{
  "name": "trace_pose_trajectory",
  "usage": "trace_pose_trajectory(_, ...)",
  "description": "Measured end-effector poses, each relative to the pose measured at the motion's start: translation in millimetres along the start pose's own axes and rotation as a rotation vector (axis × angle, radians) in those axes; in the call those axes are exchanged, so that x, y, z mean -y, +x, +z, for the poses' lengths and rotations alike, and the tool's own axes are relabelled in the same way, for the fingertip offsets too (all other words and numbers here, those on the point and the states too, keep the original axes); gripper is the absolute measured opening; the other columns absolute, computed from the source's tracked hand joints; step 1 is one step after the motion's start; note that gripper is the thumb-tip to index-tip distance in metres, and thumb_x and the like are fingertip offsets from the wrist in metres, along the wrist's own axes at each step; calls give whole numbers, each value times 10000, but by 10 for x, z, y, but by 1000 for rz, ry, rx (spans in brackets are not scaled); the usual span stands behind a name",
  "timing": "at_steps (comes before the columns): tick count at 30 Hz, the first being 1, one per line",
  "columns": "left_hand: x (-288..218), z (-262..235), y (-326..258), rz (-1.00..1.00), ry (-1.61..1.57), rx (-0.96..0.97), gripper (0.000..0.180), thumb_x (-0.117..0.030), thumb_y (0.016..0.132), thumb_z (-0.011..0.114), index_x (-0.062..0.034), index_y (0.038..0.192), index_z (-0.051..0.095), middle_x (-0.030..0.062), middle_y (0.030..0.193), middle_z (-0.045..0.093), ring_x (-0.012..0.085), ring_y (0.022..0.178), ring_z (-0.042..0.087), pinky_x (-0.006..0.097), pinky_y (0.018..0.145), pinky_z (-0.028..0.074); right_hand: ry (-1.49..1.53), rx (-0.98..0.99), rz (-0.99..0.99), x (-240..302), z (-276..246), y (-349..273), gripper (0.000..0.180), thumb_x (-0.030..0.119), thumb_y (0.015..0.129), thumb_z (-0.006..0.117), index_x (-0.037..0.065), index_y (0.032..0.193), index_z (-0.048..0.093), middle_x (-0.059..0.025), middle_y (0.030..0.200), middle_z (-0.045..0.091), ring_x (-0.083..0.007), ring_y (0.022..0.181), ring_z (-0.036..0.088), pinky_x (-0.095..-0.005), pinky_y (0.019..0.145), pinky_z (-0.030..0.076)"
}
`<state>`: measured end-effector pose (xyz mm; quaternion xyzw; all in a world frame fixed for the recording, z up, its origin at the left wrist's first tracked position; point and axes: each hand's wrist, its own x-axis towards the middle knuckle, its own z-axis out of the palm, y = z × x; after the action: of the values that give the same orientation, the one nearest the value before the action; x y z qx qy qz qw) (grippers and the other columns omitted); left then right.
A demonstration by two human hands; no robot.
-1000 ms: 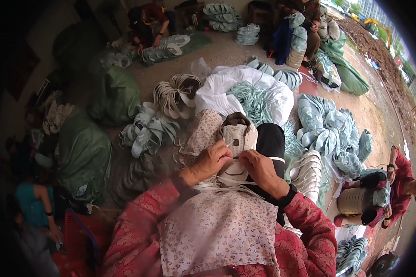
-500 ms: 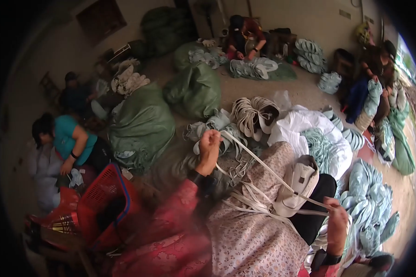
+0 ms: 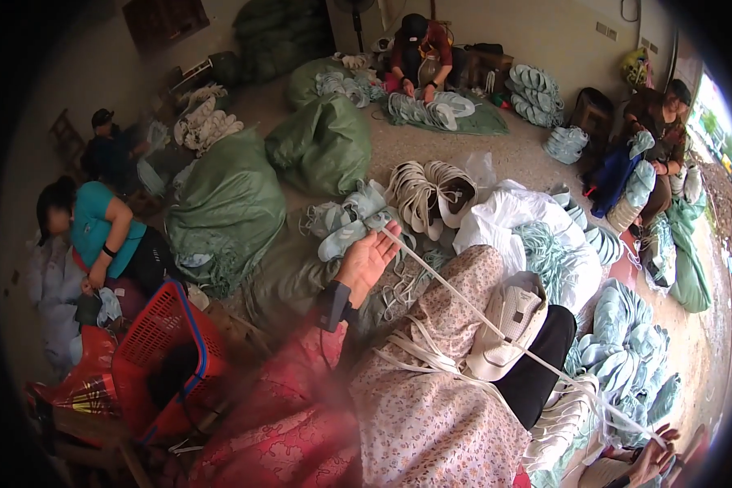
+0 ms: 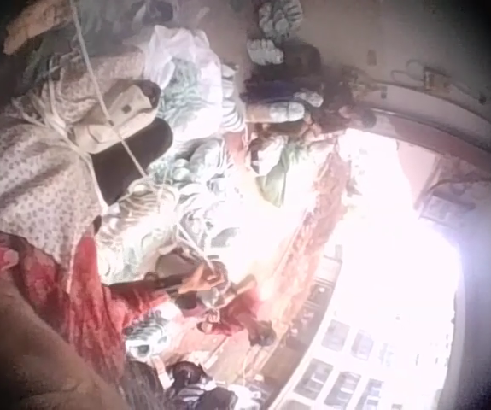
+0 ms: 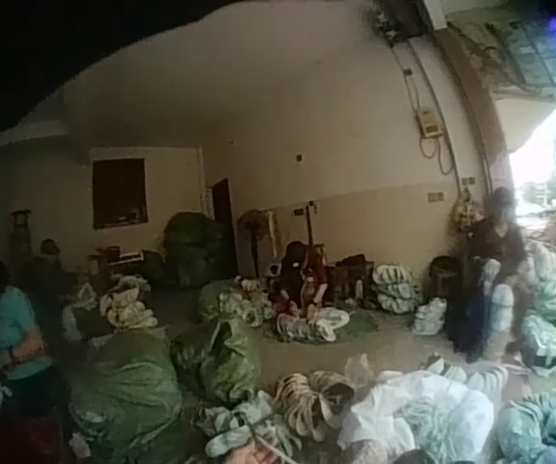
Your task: Lacing a white athletic shoe in a manufacturing or assembly setting.
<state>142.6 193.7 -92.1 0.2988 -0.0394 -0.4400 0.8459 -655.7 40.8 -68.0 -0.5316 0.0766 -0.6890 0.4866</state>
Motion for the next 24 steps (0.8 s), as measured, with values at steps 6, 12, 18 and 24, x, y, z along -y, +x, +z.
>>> trace_pose_trajectory(6,-323,-533,312,0,-41,44,133,-121,962,529,-34,935,626,67,820,664,206,758,643,390,833,553,-1253,41,-81,423,-622,-774,435,228,1008,407,19,1381,484,-204,1397,509,-305,1248,545,-467,1024,441)
trace_pose_trajectory(12,-1193,-820,595,436,64,-443,135,-123,951,484,-65,912,599,56,758,643,170,625,588,331,528,489,-1923,163,-19,1088,-1630,-645,457,259,1017,419,11,1398,473,-198,1347,543,-299,1177,592,-430,957,501)
trace_pose_trajectory(18,-2006,-922,150,638,135,-465,134,-175,979,430,-113,934,540,71,853,650,160,590,547,303,451,422,-1836,440,345,546,-2048,-1988,460,311,994,548,-4,1329,532,-149,1151,664,-302,1012,655,-399,844,560)
trace_pose_trajectory(24,-2601,-1439,330,450,170,-47,61,-138,927,470,-94,945,508,103,952,652,186,581,551,289,495,438,-1764,229,504,517,-1321,-1890,422,301,981,557,-5,1271,555,-136,1096,674,-297,951,661,-389,806,562)
